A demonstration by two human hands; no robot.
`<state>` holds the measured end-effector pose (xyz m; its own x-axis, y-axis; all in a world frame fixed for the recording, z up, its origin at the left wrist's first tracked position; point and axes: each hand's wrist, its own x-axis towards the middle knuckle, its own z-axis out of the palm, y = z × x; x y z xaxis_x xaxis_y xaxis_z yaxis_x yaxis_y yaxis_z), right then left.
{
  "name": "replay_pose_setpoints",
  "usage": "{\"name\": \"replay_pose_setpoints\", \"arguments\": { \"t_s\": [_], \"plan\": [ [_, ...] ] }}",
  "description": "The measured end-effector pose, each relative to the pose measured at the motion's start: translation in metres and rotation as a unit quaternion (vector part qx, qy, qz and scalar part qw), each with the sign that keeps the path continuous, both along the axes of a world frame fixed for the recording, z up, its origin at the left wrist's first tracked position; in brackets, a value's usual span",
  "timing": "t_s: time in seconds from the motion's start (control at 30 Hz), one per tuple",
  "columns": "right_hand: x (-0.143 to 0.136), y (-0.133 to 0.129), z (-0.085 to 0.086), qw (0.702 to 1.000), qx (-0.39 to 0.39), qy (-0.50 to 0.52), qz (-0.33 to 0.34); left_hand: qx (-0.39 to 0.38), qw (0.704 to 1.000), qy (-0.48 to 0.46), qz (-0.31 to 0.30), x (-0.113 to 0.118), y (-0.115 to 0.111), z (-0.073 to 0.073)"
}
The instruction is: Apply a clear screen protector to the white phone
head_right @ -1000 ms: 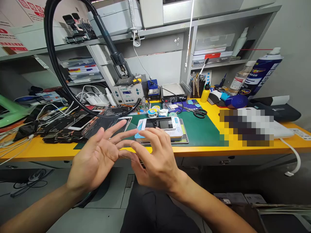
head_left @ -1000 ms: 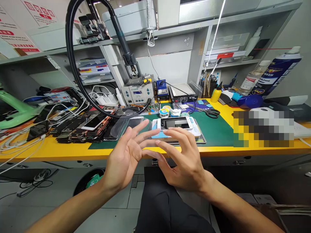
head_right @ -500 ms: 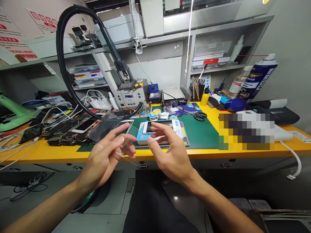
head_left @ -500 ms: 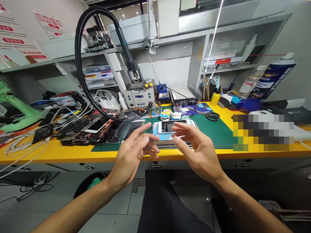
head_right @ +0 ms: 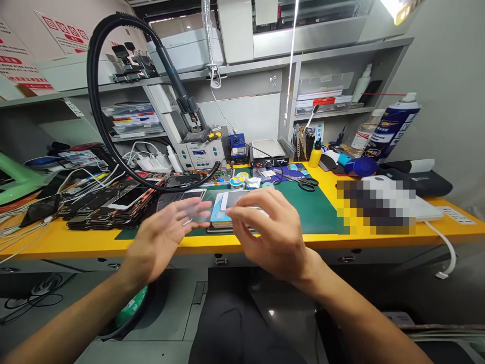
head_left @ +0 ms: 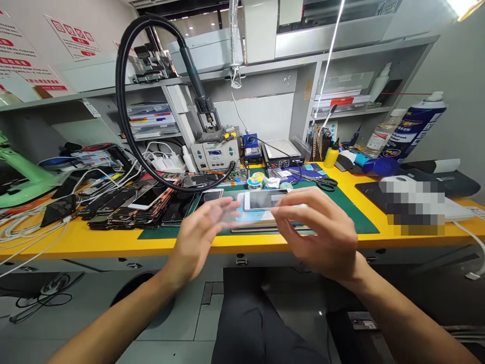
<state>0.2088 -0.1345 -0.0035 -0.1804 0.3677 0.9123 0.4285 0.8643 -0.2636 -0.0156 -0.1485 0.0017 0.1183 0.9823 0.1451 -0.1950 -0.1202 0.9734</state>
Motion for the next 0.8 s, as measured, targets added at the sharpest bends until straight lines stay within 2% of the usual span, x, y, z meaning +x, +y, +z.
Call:
{"name": "replay_pose_setpoints", "arguments": {
  "t_s": [0.07, 0.13, 0.23, 0.33, 0.43, 0.47, 0.53, 0.57, 0.6, 0.67, 0.73, 0.8],
  "plan": [
    [0.005, 0.004, -0.007, 0.99, 0.115, -0.069, -0.037, -0.064, 0.995, -0.044, -0.059, -0.006, 0.005, 0.005],
    [0.009, 0.008, -0.013, 0.979, 0.163, -0.109, -0.056, -0.086, 0.993, -0.018, -0.079, -0.009, 0.008, 0.007],
    [0.012, 0.013, -0.021, 0.975, 0.169, -0.128, -0.068, -0.059, 0.995, 0.068, -0.053, -0.01, 0.013, 0.005],
    [0.018, 0.016, -0.025, 0.975, 0.163, -0.127, -0.076, -0.049, 0.993, 0.093, -0.06, -0.01, 0.021, 0.001],
    [0.029, 0.021, -0.022, 0.987, 0.111, -0.08, -0.083, -0.039, 0.992, 0.091, -0.075, -0.011, 0.03, 0.001],
    [0.034, 0.025, -0.02, 0.994, 0.064, -0.045, -0.075, -0.033, 0.992, 0.094, -0.078, -0.012, 0.033, 0.001],
    [0.044, 0.034, -0.013, 0.994, -0.099, 0.05, -0.02, -0.008, 0.99, 0.112, -0.086, -0.011, 0.041, 0.004],
    [0.048, 0.041, -0.008, 0.974, -0.201, 0.102, 0.023, 0.017, 0.988, 0.13, -0.087, -0.01, 0.045, 0.006],
    [0.053, 0.049, -0.003, 0.938, -0.304, 0.148, 0.069, 0.055, 0.983, 0.152, -0.081, -0.009, 0.05, 0.007],
    [0.06, 0.065, 0.01, 0.851, -0.463, 0.211, 0.13, 0.175, 0.96, 0.214, -0.04, -0.007, 0.063, 0.007],
    [0.065, 0.082, 0.022, 0.776, -0.573, 0.211, 0.159, 0.333, 0.904, 0.268, 0.016, -0.005, 0.077, 0.005],
    [0.068, 0.095, 0.031, 0.708, -0.657, 0.168, 0.196, 0.479, 0.823, 0.303, 0.034, -0.005, 0.092, 0.001]
  ]
}}
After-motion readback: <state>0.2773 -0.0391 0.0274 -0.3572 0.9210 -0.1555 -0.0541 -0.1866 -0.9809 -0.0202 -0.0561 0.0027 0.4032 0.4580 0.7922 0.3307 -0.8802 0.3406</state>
